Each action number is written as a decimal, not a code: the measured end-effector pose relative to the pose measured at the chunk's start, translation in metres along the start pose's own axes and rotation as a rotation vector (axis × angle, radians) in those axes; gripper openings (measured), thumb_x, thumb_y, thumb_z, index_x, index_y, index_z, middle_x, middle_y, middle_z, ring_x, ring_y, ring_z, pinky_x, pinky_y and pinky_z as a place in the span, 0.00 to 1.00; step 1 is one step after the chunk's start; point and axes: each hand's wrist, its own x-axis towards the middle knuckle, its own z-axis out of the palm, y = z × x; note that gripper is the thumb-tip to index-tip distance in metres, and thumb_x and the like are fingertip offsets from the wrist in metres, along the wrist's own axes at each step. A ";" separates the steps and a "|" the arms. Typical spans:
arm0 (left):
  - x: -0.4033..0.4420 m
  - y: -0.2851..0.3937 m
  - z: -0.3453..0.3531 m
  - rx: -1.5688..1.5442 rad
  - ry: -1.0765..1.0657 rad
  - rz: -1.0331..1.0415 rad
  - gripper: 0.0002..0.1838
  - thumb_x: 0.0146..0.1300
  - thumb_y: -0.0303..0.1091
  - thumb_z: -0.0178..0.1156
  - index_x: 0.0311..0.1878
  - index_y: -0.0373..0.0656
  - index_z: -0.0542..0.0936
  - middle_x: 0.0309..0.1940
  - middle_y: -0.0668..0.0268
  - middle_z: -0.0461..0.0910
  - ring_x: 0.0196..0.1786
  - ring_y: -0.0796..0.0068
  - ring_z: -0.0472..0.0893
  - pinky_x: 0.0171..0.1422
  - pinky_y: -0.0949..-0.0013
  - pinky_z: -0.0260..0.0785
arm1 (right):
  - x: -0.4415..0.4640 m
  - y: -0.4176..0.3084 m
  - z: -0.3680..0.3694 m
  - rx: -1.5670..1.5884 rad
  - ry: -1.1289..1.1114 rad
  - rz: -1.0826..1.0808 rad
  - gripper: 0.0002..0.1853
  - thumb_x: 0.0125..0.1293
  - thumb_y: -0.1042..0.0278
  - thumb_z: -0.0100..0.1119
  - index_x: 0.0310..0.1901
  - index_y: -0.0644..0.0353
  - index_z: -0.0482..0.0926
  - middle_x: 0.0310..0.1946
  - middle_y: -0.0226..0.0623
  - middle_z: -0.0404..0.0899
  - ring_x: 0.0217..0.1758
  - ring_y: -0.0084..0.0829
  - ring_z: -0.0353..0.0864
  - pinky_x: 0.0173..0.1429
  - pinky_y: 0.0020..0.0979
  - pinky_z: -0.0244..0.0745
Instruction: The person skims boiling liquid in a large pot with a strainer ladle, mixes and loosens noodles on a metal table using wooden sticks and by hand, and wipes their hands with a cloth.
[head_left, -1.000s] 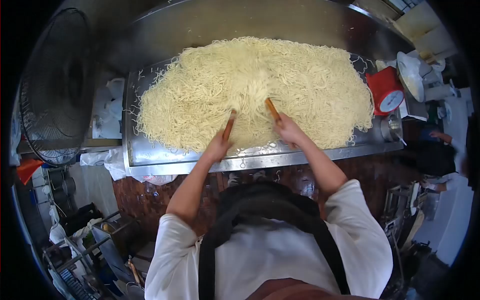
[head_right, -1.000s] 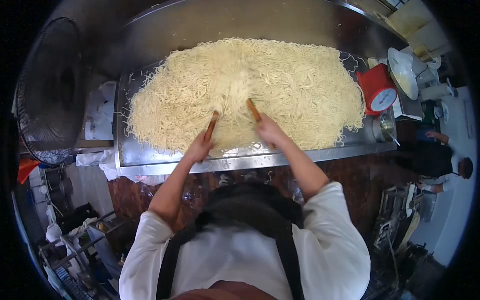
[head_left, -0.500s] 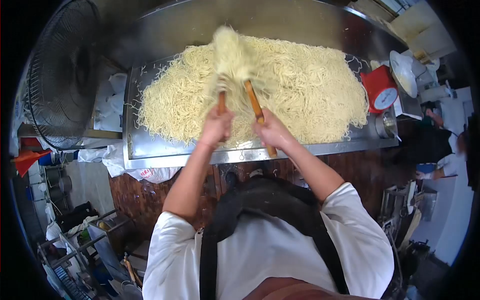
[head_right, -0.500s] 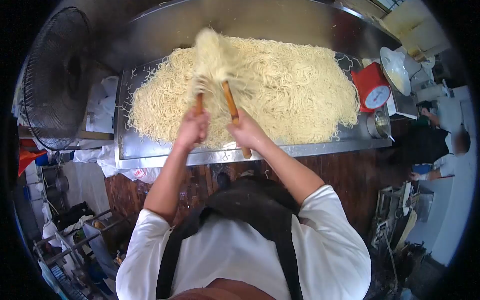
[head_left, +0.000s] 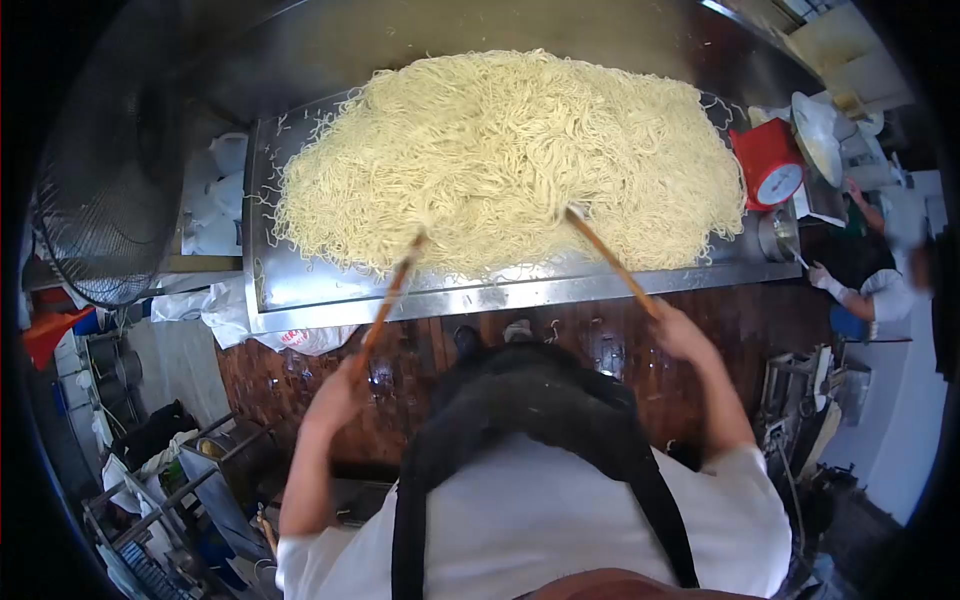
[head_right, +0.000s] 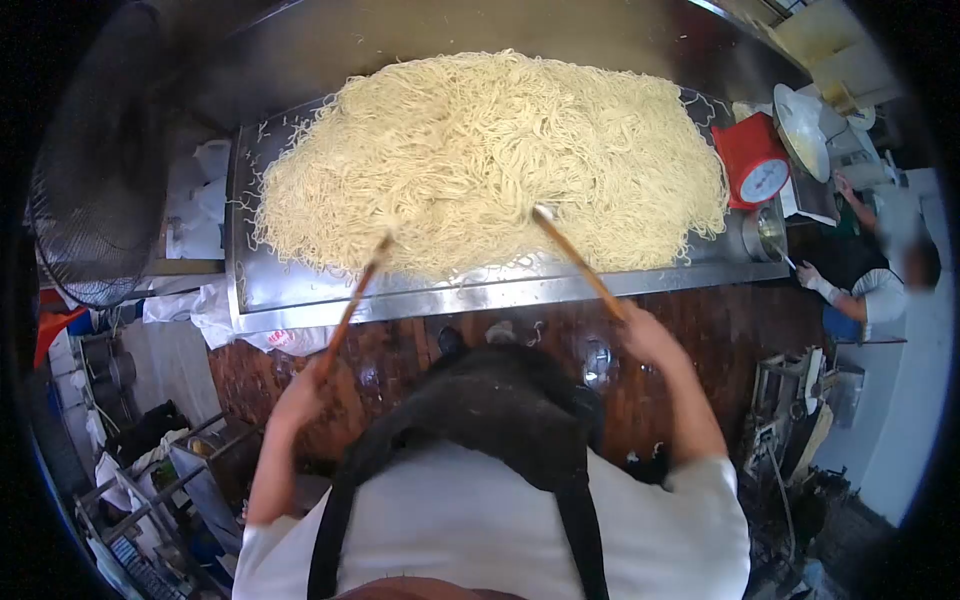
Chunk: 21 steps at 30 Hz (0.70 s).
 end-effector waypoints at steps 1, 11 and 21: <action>0.041 0.005 0.025 -0.032 0.018 0.042 0.22 0.62 0.28 0.56 0.61 0.38 0.71 0.47 0.37 0.77 0.54 0.36 0.75 0.57 0.49 0.70 | 0.044 -0.015 0.031 -0.012 0.064 -0.267 0.17 0.66 0.69 0.52 0.55 0.64 0.70 0.42 0.59 0.77 0.48 0.60 0.76 0.53 0.49 0.72; 0.149 0.054 0.097 -0.614 0.057 0.243 0.13 0.63 0.35 0.63 0.41 0.42 0.68 0.25 0.66 0.73 0.17 0.76 0.71 0.19 0.69 0.63 | 0.097 -0.115 0.075 0.309 0.265 -0.205 0.16 0.63 0.64 0.59 0.46 0.64 0.69 0.36 0.57 0.78 0.43 0.54 0.80 0.48 0.46 0.74; 0.119 0.128 -0.016 -0.963 0.048 0.272 0.16 0.66 0.30 0.61 0.51 0.43 0.67 0.22 0.73 0.68 0.13 0.82 0.64 0.14 0.75 0.57 | 0.041 -0.231 -0.006 0.297 0.274 -0.362 0.17 0.67 0.63 0.58 0.50 0.64 0.69 0.34 0.55 0.78 0.38 0.54 0.79 0.44 0.47 0.73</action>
